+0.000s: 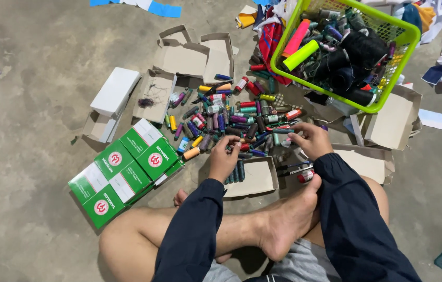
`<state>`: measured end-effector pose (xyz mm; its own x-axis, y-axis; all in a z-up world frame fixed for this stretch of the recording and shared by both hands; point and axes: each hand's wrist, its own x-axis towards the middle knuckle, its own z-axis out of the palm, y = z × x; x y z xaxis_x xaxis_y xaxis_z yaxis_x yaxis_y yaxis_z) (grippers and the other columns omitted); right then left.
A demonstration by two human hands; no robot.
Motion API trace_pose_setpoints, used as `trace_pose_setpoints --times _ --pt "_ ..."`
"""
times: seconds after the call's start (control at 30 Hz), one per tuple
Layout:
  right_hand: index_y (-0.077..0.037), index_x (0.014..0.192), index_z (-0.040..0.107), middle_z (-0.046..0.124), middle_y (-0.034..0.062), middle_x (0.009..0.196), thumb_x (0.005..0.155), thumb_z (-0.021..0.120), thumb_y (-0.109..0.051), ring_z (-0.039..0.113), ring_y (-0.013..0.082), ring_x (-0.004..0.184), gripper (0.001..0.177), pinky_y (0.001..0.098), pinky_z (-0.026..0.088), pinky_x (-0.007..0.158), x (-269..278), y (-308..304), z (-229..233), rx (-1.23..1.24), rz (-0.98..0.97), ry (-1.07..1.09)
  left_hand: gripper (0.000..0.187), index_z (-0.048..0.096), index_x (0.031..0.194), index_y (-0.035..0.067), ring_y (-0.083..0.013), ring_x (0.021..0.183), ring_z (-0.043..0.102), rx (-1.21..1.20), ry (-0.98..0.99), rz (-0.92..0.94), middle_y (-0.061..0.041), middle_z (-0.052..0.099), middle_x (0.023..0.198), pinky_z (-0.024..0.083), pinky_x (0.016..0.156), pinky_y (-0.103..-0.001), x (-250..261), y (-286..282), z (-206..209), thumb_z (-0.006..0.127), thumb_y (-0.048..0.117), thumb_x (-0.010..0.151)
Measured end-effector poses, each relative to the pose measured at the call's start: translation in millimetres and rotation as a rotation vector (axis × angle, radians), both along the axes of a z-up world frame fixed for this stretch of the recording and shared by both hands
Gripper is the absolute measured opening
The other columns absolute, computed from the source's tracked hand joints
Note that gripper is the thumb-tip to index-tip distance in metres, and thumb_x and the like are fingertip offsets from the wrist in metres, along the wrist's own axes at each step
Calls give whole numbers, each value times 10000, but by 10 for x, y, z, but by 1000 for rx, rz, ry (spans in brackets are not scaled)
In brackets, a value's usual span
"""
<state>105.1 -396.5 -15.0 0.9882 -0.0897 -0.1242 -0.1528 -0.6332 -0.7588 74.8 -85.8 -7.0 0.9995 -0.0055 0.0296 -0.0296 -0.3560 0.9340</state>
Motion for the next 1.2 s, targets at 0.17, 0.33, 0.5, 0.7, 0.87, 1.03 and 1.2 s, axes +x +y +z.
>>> trace_pose_setpoints --times 0.17,0.33,0.5,0.7,0.87,1.03,1.2 --pt "-213 1091 819 758 66 940 865 858 -212 643 164 707 229 313 536 696 -361 222 777 194 34 -176 208 731 1131 131 -309 969 703 -39 -36 15 -135 725 980 612 829 -415 -255 134 253 718 155 926" --pt "-114 1104 829 765 143 941 840 851 -88 647 223 708 265 358 542 672 -863 592 1503 287 155 -314 258 733 1177 129 -275 976 728 -90 61 -17 -125 764 1010 618 847 -386 -902 381 512 743 157 921" --pt "-57 1103 817 762 143 932 833 838 -30 671 170 698 272 293 596 652 -1376 1121 1449 459 206 -377 337 615 1333 68 -145 956 696 -505 260 -90 -145 771 1084 593 860 -254 -1255 452 -34 633 49 997" --pt "-81 1067 837 748 85 862 817 853 -35 648 121 668 255 243 562 610 -1523 1106 881 419 263 -360 572 515 1482 73 -257 1116 655 -610 250 -221 -217 663 1236 577 963 -390 -1270 269 -188 507 -49 923" --pt "-99 1056 837 773 87 871 820 846 -35 651 123 645 245 254 557 599 -1467 1221 908 409 278 -378 796 537 1490 134 -315 1275 592 -350 76 -283 -151 646 1339 581 956 -451 -1245 261 580 671 -88 737" --pt "-108 1056 839 785 111 863 798 843 -23 676 175 615 272 283 567 570 -1444 1331 1020 367 330 -383 530 678 1357 138 -235 1167 660 -372 -14 -270 -85 702 1216 616 882 -347 -1227 254 618 773 13 851" --pt "-110 1045 837 799 99 840 841 828 -93 700 202 617 204 306 563 548 -1411 1328 968 331 380 -368 212 826 1045 181 -234 975 751 -224 -326 -133 -17 794 1046 616 843 -345 -1203 249 710 840 112 845"
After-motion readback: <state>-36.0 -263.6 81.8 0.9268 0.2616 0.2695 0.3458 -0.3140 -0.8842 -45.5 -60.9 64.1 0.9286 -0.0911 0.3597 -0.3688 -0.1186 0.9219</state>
